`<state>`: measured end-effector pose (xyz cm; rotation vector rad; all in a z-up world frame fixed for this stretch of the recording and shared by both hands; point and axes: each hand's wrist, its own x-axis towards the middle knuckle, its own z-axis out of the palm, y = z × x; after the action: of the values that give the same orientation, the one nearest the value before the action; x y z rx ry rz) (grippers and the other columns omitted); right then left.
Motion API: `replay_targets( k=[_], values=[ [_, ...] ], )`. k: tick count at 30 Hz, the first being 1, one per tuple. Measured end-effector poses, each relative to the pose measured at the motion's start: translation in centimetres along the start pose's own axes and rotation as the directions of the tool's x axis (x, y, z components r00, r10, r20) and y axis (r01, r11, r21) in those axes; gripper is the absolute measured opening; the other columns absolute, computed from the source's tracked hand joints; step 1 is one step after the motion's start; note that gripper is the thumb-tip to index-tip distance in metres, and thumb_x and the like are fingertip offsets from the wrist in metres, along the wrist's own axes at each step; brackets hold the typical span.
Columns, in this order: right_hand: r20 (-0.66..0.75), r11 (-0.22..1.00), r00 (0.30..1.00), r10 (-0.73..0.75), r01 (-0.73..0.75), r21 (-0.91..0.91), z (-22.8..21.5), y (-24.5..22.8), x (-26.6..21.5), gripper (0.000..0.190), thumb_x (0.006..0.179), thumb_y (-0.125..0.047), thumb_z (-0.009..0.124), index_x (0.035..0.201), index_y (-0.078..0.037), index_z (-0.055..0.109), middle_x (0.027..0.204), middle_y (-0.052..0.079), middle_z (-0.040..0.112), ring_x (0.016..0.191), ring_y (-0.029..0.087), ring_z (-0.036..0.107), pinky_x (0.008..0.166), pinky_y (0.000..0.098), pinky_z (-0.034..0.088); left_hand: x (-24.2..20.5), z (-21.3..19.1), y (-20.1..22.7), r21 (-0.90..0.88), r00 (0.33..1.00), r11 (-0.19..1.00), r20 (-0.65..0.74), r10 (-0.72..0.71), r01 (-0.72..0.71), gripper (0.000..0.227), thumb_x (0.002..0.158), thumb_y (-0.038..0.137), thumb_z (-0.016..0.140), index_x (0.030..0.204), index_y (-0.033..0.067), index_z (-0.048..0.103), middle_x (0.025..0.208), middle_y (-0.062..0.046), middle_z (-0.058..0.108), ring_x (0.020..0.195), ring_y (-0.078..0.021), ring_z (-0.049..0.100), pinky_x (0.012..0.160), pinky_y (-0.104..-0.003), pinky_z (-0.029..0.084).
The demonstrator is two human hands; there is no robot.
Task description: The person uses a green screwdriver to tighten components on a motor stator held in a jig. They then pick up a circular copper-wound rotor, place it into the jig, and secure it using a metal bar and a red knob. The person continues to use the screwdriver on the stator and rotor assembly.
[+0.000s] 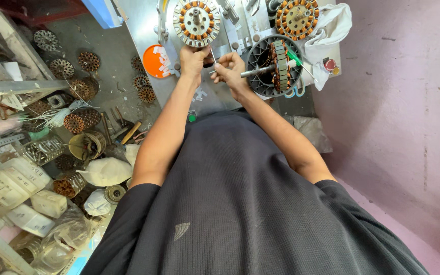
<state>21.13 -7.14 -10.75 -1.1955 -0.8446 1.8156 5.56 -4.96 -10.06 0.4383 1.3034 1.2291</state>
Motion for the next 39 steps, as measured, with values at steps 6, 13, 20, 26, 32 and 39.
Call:
replay_targets(
  k=[6, 13, 20, 26, 32, 39],
  values=[
    [-0.046, 0.995, 0.994, -0.096, 0.097, 0.028, 0.2, -0.2, 0.7, 0.018, 0.097, -0.001, 0.066, 0.111, 0.006, 0.058, 0.094, 0.016, 0.069, 0.076, 0.023, 0.074, 0.068, 0.0328, 0.063, 0.8, -0.1, 0.2, -0.298, 0.989, 0.954, 0.141, 0.053, -0.008, 0.029, 0.086, -0.006, 0.073, 0.114, -0.0019, 0.069, 0.104, -0.011, 0.075, 0.09, -0.022, 0.077, 0.073, -0.036, 0.064],
    [0.012, 0.974, 0.977, -0.213, 0.213, -0.072, 0.8, -0.7, -1.2, 0.03, 0.096, -0.004, 0.072, 0.121, 0.006, 0.058, 0.113, 0.017, 0.071, 0.107, 0.024, 0.074, 0.097, 0.0323, 0.061, 1.2, -0.4, -1.1, -0.424, 0.996, 0.905, 0.065, 0.068, -0.034, 0.025, 0.086, -0.013, 0.071, 0.111, -0.0082, 0.069, 0.104, -0.018, 0.075, 0.09, -0.0318, 0.077, 0.078, -0.043, 0.067],
    [0.083, 0.946, 0.95, -0.3, 0.308, -0.105, 0.9, -0.7, -1.6, 0.035, 0.098, -0.002, 0.073, 0.128, 0.007, 0.057, 0.124, 0.017, 0.067, 0.121, 0.024, 0.069, 0.105, 0.0326, 0.057, 1.3, -0.9, -1.7, -0.439, 0.995, 0.897, 0.058, 0.079, -0.046, 0.021, 0.087, -0.011, 0.071, 0.107, -0.0062, 0.071, 0.1, -0.017, 0.077, 0.09, -0.0307, 0.078, 0.075, -0.04, 0.066],
    [0.052, 0.928, 0.939, -0.339, 0.343, -0.144, 1.2, -0.2, -1.3, 0.03, 0.107, -0.016, 0.059, 0.129, 0.005, 0.058, 0.111, 0.012, 0.068, 0.105, 0.02, 0.075, 0.091, 0.0296, 0.065, 1.1, -0.7, -1.2, -0.429, 0.998, 0.902, 0.026, 0.06, -0.043, 0.022, 0.086, -0.011, 0.072, 0.106, -0.0046, 0.072, 0.099, -0.015, 0.077, 0.088, -0.0279, 0.077, 0.073, -0.037, 0.065],
    [-0.095, 0.916, 0.958, -0.272, 0.227, -0.332, 0.8, -0.2, 0.2, 0.039, 0.112, -0.033, 0.049, 0.102, 0.002, 0.063, 0.087, 0.008, 0.065, 0.062, 0.011, 0.058, 0.052, 0.0235, 0.05, 1.0, -1.0, -1.0, -0.404, 0.993, 0.912, 0.052, 0.106, -0.076, 0.024, 0.083, -0.013, 0.074, 0.106, -0.005, 0.072, 0.1, -0.014, 0.077, 0.089, -0.025, 0.077, 0.075, -0.036, 0.064],
    [-0.062, 0.927, 0.961, 0.271, -0.242, 0.287, 0.8, -1.0, 0.4, 0.035, 0.107, -0.037, 0.05, 0.092, -0.006, 0.057, 0.075, 0.005, 0.057, 0.052, 0.016, 0.052, 0.045, 0.0278, 0.038, 0.9, -0.7, -0.8, -0.408, 0.994, 0.909, 0.027, 0.109, -0.088, 0.026, 0.082, -0.014, 0.073, 0.107, -0.0073, 0.07, 0.102, -0.016, 0.076, 0.091, -0.0269, 0.076, 0.081, -0.041, 0.066]
  ],
)
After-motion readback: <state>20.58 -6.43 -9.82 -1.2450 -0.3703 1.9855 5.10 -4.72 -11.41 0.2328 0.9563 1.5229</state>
